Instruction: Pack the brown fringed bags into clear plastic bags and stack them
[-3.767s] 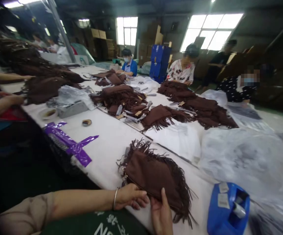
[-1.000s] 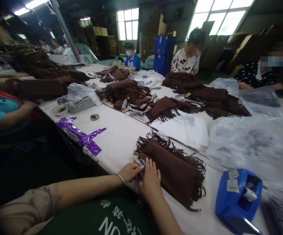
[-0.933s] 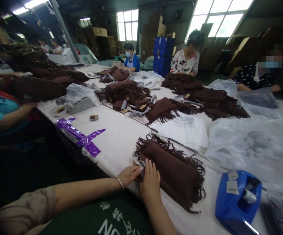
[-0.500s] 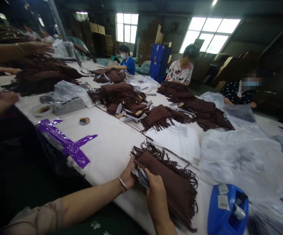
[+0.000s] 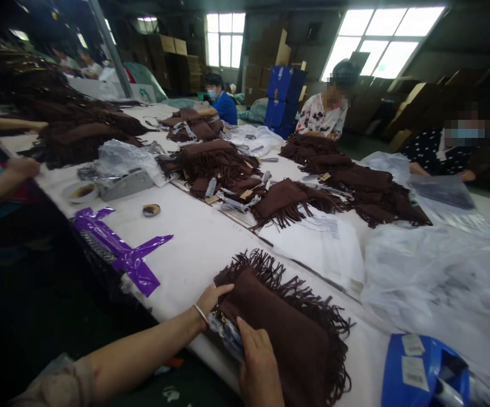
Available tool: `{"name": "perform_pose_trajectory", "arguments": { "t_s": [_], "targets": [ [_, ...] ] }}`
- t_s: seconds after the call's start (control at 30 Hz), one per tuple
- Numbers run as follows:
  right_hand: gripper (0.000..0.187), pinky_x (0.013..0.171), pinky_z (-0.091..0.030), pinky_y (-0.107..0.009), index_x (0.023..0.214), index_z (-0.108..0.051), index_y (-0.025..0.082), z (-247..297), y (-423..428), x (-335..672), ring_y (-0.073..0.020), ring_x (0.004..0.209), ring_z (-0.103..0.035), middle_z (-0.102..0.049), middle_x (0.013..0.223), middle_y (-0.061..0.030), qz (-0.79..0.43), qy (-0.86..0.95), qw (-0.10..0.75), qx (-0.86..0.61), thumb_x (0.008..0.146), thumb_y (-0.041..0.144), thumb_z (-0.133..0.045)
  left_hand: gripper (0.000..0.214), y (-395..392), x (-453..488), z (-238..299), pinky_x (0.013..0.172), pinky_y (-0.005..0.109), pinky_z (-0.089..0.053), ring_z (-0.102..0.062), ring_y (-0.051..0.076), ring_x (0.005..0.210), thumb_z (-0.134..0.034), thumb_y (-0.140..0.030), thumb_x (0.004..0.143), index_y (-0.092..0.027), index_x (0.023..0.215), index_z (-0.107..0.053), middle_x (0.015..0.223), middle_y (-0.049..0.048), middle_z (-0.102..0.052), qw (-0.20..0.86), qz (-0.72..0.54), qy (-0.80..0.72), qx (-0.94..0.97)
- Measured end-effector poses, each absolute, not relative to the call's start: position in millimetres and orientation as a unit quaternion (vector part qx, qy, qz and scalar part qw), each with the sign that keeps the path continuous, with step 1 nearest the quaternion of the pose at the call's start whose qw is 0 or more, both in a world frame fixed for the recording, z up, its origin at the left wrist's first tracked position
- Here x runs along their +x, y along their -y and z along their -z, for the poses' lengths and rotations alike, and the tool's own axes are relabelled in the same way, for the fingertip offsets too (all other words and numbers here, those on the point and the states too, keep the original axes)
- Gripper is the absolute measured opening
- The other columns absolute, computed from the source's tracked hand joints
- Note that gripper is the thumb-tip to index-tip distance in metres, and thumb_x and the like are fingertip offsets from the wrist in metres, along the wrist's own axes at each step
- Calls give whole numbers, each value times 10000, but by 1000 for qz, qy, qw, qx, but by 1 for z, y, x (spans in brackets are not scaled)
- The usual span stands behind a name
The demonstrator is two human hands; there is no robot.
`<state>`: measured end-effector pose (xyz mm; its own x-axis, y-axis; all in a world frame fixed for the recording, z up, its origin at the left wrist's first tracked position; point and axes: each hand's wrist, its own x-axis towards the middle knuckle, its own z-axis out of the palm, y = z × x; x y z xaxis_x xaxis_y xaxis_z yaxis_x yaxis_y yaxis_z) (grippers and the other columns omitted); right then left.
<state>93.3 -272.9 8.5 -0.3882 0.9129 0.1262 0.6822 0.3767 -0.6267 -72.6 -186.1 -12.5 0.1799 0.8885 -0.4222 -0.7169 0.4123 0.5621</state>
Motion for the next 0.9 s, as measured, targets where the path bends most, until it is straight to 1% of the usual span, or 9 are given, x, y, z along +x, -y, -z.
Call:
{"name": "perform_pose_trajectory", "arguments": {
  "t_s": [0.13,0.23,0.33,0.4,0.5,0.6,0.67,0.77,0.9],
  "targets": [
    [838,935,-447,-351,1323,-409,204,-9,274,96,-192,1030,-506,-579,1183,-37,-240,793,235,-508,532,-61,-336,357,175,-68,17,852,388,-508,-667,268,874,-601,-276,771,-64,1059,-612,902,124,-707,759,-557,-337,6],
    [831,934,-451,-335,1314,-419,185,-13,274,95,-189,1028,-509,-593,1161,-39,-239,795,233,-506,522,-58,-343,386,175,-76,13,913,405,-476,-643,269,949,-536,-342,816,-78,1089,-603,964,121,-695,767,-572,-291,1],
    [827,933,-450,-334,1317,-412,173,-9,276,92,-192,1025,-510,-589,1172,-43,-222,806,224,-502,526,-61,-342,491,180,-84,2,970,433,-429,-591,293,1051,-482,-456,840,-86,1150,-574,1066,132,-661,735,-574,-319,169],
    [815,920,-454,-342,1316,-412,174,0,278,89,-200,1016,-516,-582,1188,-46,-194,818,212,-498,542,-70,-335,547,185,-84,-5,1034,443,-361,-506,311,1163,-544,-475,804,-108,1210,-539,1184,131,-602,699,-522,-357,333],
    [725,903,-450,-362,1234,-507,194,18,284,85,-227,1026,-524,-590,1179,-56,-125,829,203,-506,580,-74,-346,714,192,-76,-8,1126,472,-159,-259,317,1335,-693,-383,692,-155,1316,-433,1413,119,-371,577,-362,-401,612],
    [619,895,-436,-374,1172,-558,215,32,291,91,-246,1063,-521,-601,1170,-54,-54,835,214,-505,631,-39,-397,755,197,-65,-7,1127,507,-70,-60,296,1383,-604,-419,769,-135,1392,-285,1498,139,-125,368,-170,-418,813],
    [606,936,-401,-372,1250,-496,220,34,296,101,-234,1123,-496,-575,1231,-32,-9,851,223,-475,691,0,-424,745,200,-59,-6,1125,501,-97,-23,282,1386,-527,-469,821,-141,1415,-218,1506,138,-74,289,-120,-409,857],
    [567,1042,-306,-364,1351,-370,219,29,305,117,-200,1219,-428,-511,1318,0,25,868,223,-444,803,93,-447,803,203,-51,-7,1125,500,-106,4,283,1386,-529,-528,807,-179,1430,-162,1512,112,-63,224,-108,-367,896],
    [516,1076,-298,-395,1369,-328,240,18,321,142,-185,1261,-393,-477,1348,6,-23,865,199,-460,871,196,-457,802,205,-29,-13,1123,510,-90,21,288,1385,-567,-470,801,-200,1432,-152,1512,95,-90,189,-99,-294,932]
  ]
}}
